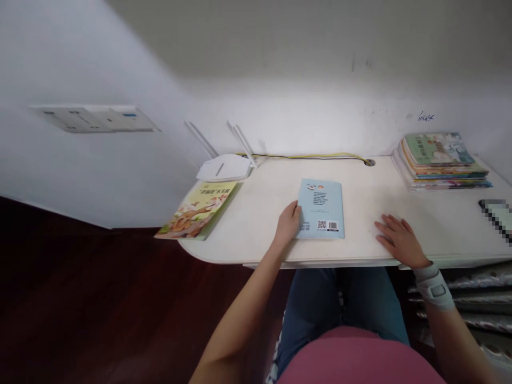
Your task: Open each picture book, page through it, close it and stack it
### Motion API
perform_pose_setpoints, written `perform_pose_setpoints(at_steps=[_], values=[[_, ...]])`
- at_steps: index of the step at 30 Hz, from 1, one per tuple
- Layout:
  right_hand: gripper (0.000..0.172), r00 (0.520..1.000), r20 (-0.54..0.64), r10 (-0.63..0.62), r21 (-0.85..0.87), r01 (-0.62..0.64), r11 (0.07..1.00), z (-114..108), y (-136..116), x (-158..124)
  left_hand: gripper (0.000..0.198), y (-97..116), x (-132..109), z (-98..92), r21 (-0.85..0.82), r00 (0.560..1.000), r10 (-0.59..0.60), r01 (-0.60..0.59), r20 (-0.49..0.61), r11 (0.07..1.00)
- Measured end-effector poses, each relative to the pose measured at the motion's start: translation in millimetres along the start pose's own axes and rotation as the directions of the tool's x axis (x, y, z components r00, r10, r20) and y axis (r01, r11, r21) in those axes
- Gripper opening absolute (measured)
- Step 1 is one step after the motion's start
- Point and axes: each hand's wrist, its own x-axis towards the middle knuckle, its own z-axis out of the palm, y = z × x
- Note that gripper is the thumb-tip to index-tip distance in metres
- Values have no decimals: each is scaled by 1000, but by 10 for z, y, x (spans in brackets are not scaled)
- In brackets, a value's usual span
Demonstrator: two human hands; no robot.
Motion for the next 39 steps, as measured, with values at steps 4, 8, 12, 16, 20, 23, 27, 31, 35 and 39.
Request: perform_pose_setpoints(at_steps=[4,8,12,16,20,23,27,31,35,39], values=[[40,999,-13,38,-31,-38,999,-59,-56,-5,33,-163,-44,-65,256,977,208,-188,-54,948],[39,997,-74,29,-10,-30,999,-197,-337,122,42,-230,-224,18,348,969,247,-226,-15,910],[44,992,-19,-123,137,124,983,-232,-793,352,52,-223,-355,88,373,982,188,-163,-32,913],[51,987,35,-159,220,147,964,-148,-1064,467,53,-170,-387,73,355,984,179,-159,-24,921],[50,984,58,-168,233,150,961,-119,-1075,463,49,-89,-398,17,309,988,153,-147,7,940],[49,983,58,-174,233,157,960,-130,-1052,457,45,-46,-396,-10,237,994,109,-105,-6,966],[47,984,44,-171,237,156,959,-121,-1048,462,46,-39,-369,-1,243,995,94,-83,-31,966],[46,985,37,-170,247,156,956,-108,-1045,462,43,-25,-351,13,247,993,119,-110,-19,963],[46,984,39,-174,248,159,956,-107,-1041,458,44,84,-353,-67,197,995,99,-95,-9,976],[44,986,46,-160,250,143,958,-115,-1064,469,54,357,-377,-228,-103,999,22,-17,44,995]])
